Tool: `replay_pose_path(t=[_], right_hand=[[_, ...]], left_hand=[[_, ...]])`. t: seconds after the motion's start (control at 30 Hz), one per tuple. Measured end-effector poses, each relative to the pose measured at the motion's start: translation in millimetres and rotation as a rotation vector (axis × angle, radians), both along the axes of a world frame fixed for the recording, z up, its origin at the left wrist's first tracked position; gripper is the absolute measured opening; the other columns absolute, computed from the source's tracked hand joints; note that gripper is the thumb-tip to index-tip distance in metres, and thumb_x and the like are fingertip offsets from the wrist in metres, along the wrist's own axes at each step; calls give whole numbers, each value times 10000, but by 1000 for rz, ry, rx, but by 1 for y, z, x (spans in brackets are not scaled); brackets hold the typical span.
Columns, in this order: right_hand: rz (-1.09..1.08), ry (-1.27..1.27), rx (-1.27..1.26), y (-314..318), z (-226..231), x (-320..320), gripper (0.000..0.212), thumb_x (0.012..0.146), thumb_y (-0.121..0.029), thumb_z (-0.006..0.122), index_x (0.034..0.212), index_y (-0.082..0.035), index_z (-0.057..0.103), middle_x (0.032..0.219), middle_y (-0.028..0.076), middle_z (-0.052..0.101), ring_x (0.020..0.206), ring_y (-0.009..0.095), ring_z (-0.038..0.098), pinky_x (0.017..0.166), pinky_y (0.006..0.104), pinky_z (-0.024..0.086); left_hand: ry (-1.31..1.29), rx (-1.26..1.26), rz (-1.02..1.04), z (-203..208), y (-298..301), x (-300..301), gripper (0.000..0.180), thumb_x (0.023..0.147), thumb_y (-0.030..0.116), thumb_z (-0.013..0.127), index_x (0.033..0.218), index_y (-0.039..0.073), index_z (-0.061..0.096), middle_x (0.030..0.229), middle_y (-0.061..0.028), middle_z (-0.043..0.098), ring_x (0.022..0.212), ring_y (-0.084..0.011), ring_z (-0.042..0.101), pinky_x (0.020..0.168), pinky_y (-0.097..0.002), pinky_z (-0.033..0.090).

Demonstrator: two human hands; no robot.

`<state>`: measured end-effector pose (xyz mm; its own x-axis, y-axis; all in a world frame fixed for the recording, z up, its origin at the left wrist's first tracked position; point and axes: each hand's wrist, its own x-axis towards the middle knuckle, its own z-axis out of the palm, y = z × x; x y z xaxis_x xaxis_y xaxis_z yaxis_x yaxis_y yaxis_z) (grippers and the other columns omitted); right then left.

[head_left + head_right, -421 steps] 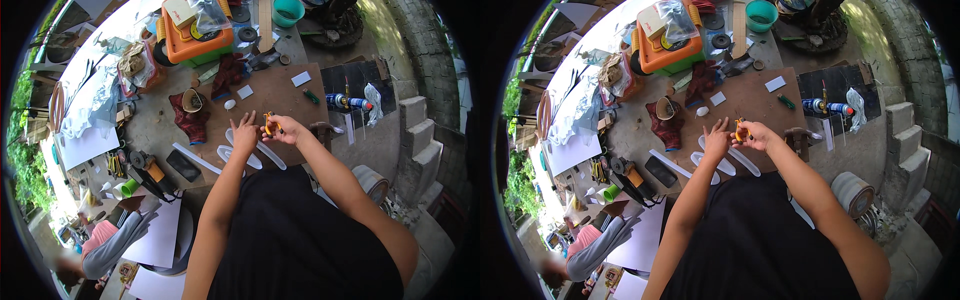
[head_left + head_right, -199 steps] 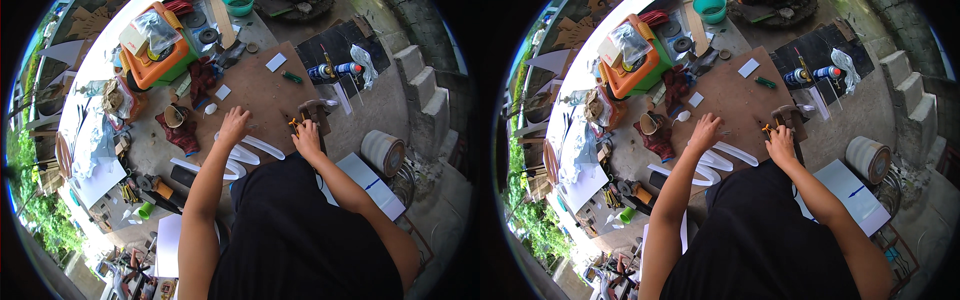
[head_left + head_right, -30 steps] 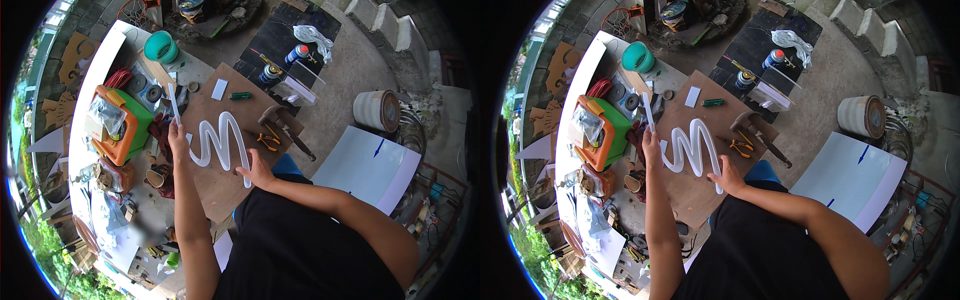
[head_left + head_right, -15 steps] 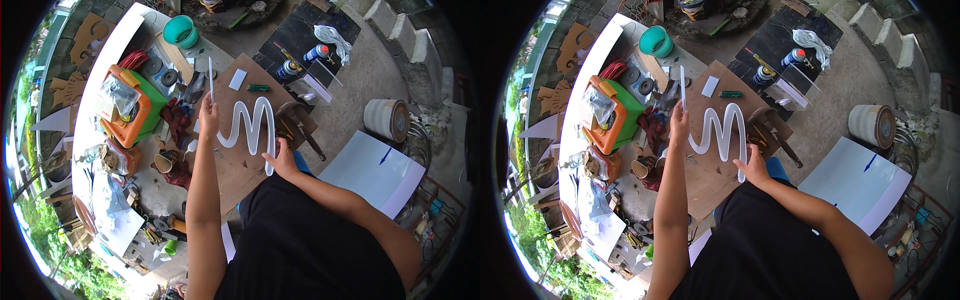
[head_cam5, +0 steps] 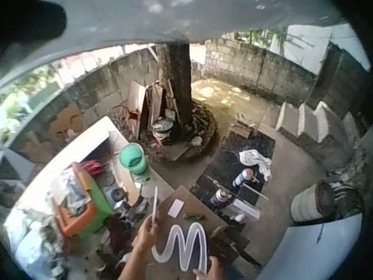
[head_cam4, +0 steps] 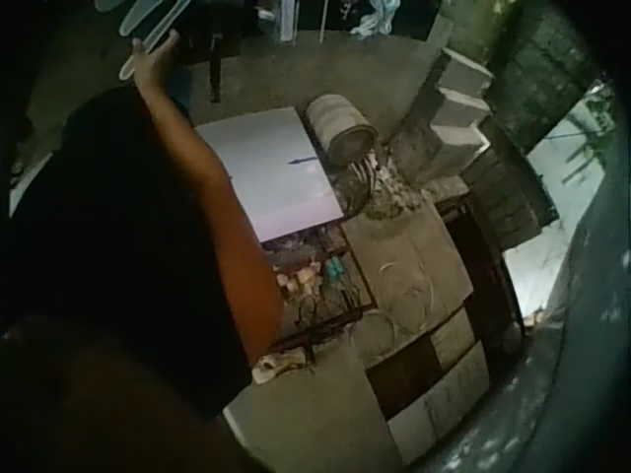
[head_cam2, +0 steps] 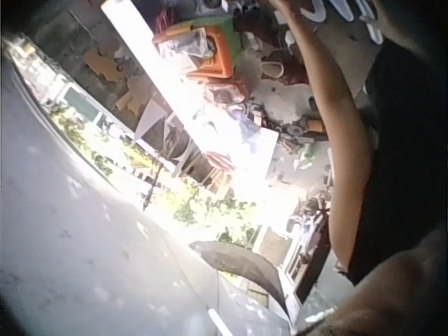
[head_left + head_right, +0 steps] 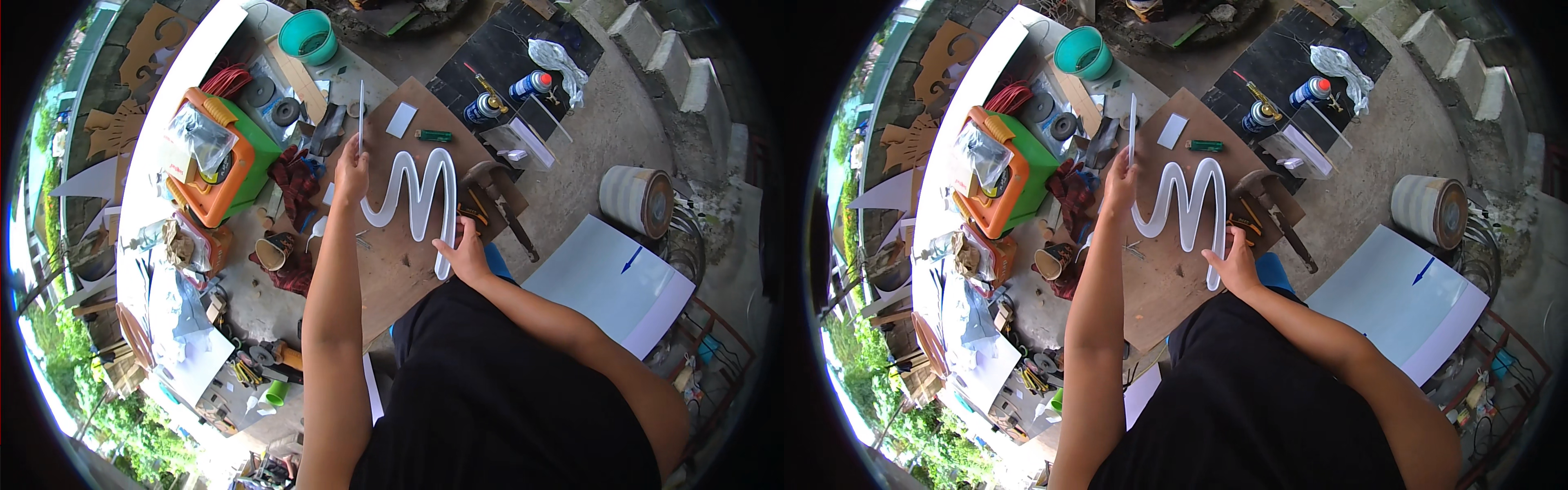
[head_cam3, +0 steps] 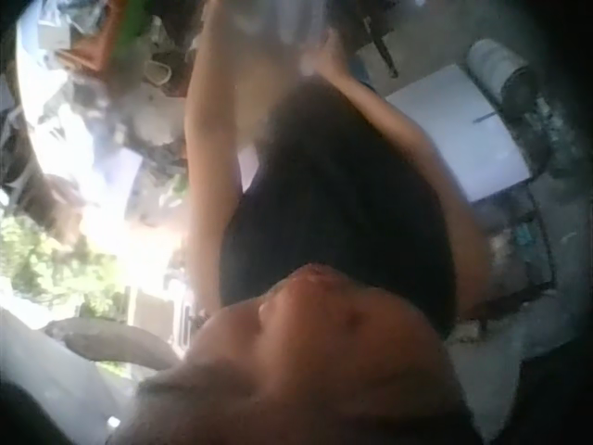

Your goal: The recorder is assembling a white wavy plastic casing onto a brown board, using a hammer and nails.

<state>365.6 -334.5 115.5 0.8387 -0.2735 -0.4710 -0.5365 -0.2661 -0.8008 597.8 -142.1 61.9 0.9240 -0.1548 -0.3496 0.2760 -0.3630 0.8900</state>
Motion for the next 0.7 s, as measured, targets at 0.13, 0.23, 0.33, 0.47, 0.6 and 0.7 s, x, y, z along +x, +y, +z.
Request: replay_pose_path(t=[0.13,0.23,0.33,0.47,0.6,0.7], right_hand=[[-14,17,26,1,0,1,692,835,-196,838,1324,27,402,1187,189,624,1001,251,676,876,362,555],[-17,17,29,2,0,2,685,835,-195,836,1323,23,409,1180,188,628,1009,248,671,871,362,554],[-16,27,-34,-2,-2,0,674,835,-203,835,1319,19,420,1179,186,629,1007,247,668,853,361,551],[-11,34,-61,-3,-1,1,668,836,-223,835,1312,16,432,1164,178,640,976,249,671,827,358,546],[-17,42,-15,-5,13,11,653,828,-196,844,1291,17,436,1130,168,666,946,246,691,837,360,556],[-7,3,-4,-8,8,10,653,822,-181,848,1285,21,435,1132,170,665,956,246,697,848,361,560]], left_hand=[[-20,-18,-19,2,4,-1,522,993,89,568,1500,58,448,1371,-183,627,1156,-241,631,992,-350,493],[-53,19,91,9,8,-15,525,989,91,571,1498,54,446,1378,-186,613,1122,-240,633,978,-365,501],[-178,186,225,35,9,-38,493,981,83,581,1461,44,480,1324,-166,621,1034,-228,636,950,-359,511],[-307,238,302,70,11,-95,435,989,66,578,1414,23,497,1240,-139,633,956,-173,627,857,-315,511],[-99,210,265,88,4,-158,427,925,64,663,1338,41,557,1160,-115,601,940,-190,597,796,-337,495],[-136,299,63,95,-12,-188,465,848,91,750,1289,99,600,1143,-108,574,1024,-237,579,828,-385,472]])
